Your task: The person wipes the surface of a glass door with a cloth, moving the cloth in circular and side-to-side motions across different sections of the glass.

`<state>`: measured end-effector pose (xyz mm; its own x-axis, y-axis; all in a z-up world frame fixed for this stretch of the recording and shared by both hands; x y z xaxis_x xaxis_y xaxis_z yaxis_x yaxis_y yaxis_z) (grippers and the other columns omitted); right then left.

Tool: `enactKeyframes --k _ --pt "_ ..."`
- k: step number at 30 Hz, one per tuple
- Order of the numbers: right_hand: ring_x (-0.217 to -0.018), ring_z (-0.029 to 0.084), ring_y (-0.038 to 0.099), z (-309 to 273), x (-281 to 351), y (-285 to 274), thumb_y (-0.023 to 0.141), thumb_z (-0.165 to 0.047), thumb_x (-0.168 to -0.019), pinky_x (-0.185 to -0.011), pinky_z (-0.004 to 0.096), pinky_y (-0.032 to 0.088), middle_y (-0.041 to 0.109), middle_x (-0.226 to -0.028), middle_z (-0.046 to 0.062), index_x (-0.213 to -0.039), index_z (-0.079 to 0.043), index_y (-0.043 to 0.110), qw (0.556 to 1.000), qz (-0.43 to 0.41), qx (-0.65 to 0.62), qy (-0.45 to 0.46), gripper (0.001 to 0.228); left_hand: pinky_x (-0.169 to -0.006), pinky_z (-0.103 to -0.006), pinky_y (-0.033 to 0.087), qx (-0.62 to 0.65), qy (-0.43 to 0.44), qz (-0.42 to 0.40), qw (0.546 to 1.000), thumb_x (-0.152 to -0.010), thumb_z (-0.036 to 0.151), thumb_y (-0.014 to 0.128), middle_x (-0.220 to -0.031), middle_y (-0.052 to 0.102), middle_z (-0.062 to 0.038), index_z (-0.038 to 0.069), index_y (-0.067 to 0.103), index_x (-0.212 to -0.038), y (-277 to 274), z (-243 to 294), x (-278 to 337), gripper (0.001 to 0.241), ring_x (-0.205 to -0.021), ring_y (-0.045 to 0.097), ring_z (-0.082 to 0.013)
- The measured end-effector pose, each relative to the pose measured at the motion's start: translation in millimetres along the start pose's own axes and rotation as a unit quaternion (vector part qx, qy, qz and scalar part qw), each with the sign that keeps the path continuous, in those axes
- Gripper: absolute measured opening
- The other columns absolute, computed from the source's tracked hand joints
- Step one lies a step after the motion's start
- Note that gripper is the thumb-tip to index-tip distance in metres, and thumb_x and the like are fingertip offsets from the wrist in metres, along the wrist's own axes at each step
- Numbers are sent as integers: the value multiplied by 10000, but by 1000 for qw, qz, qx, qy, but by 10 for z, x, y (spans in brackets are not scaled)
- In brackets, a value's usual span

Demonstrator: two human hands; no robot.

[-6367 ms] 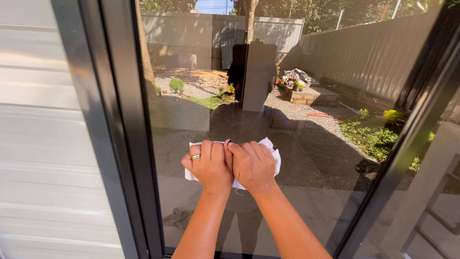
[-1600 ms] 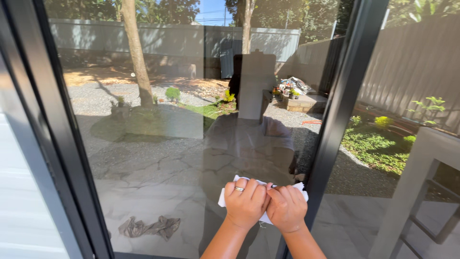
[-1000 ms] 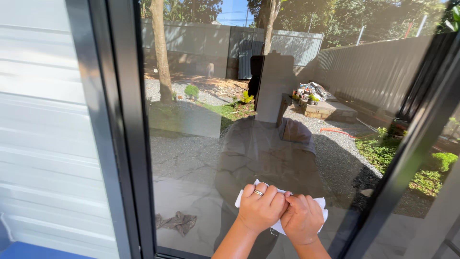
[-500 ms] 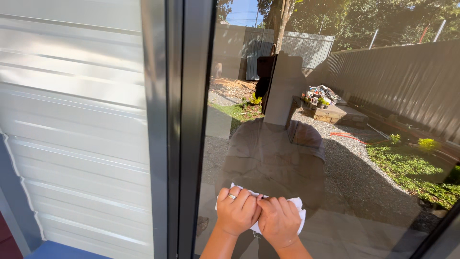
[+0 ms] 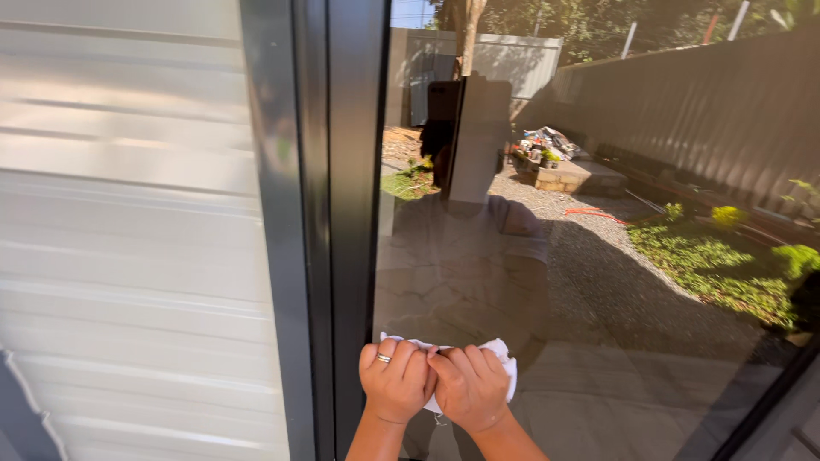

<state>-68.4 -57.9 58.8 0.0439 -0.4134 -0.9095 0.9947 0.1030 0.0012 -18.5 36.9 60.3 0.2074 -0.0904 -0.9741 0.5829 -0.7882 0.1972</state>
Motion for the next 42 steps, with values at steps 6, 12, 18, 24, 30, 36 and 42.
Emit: enactKeyframes --k 6,12,18,24,30,36,42 --pt "-567 195 441 -105 -14 36 577 -113 -1047 -527 354 312 659 -804 0 -1095 -146 584 1000 -4 0 -13 59 -595 -342 234 -24 -4 -10 1000 -1050 230 550 -616 445 62 196 435 -651 -19 -62 24 416 -568 384 -159" --pt "-572 172 422 -154 -4 93 643 -109 -1021 -516 334 291 644 -790 -19 -1096 -149 589 1000 10 7 -1 101 -633 -353 260 -61 -51 -22 997 -1042 246 610 -619 474 59 182 439 -667 25 -146 160 417 -586 410 -180" --pt "-561 175 426 -54 -1 -11 694 -112 -1009 -512 339 298 638 -775 -12 -1066 -144 583 1000 14 10 0 129 -664 -374 287 -52 -79 -46 995 -1041 272 616 -659 514 55 179 457 -676 114 -44 229 409 -614 451 -206" --pt "-566 179 423 226 221 -205 687 -109 -1003 -517 338 304 633 -780 -18 -1041 -152 585 1000 4 25 15 117 -677 -340 271 -38 -65 -38 996 -1043 292 611 -651 449 81 198 418 -673 249 310 211 428 -621 423 -166" --pt "-558 185 427 488 436 -437 644 -97 -1011 -522 342 297 649 -778 -3 -1083 -145 577 999 7 29 19 110 -656 -341 259 -24 -38 -38 998 -1059 323 580 -639 409 70 202 391 -663 358 680 173 456 -616 408 -166" --pt "-563 233 453 819 746 -588 516 -138 -1051 -541 384 348 635 -765 13 -1018 -152 647 998 -25 16 55 136 -636 -360 263 -8 -15 -49 999 -1079 355 552 -657 420 58 215 408 -673 470 1047 23 453 -605 408 -186" --pt "-577 277 498 1152 1039 -775 503 -141 -1053 -570 415 404 690 -814 38 -1009 -158 658 995 -31 16 96 162 -605 -361 250 7 17 -51 999 -1088 347 552 -649 403 45 218 387 -681 578 1418 -138 458 -586 398 -189"
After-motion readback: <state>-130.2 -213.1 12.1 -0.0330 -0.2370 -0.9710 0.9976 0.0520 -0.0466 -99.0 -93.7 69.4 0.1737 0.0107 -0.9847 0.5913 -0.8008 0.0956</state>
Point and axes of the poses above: each hand's wrist, its own x-axis away from the middle knuckle, its own y-axis out of the palm, z = x × y, the point moved 8 cm from there along -x, towards the middle knuckle
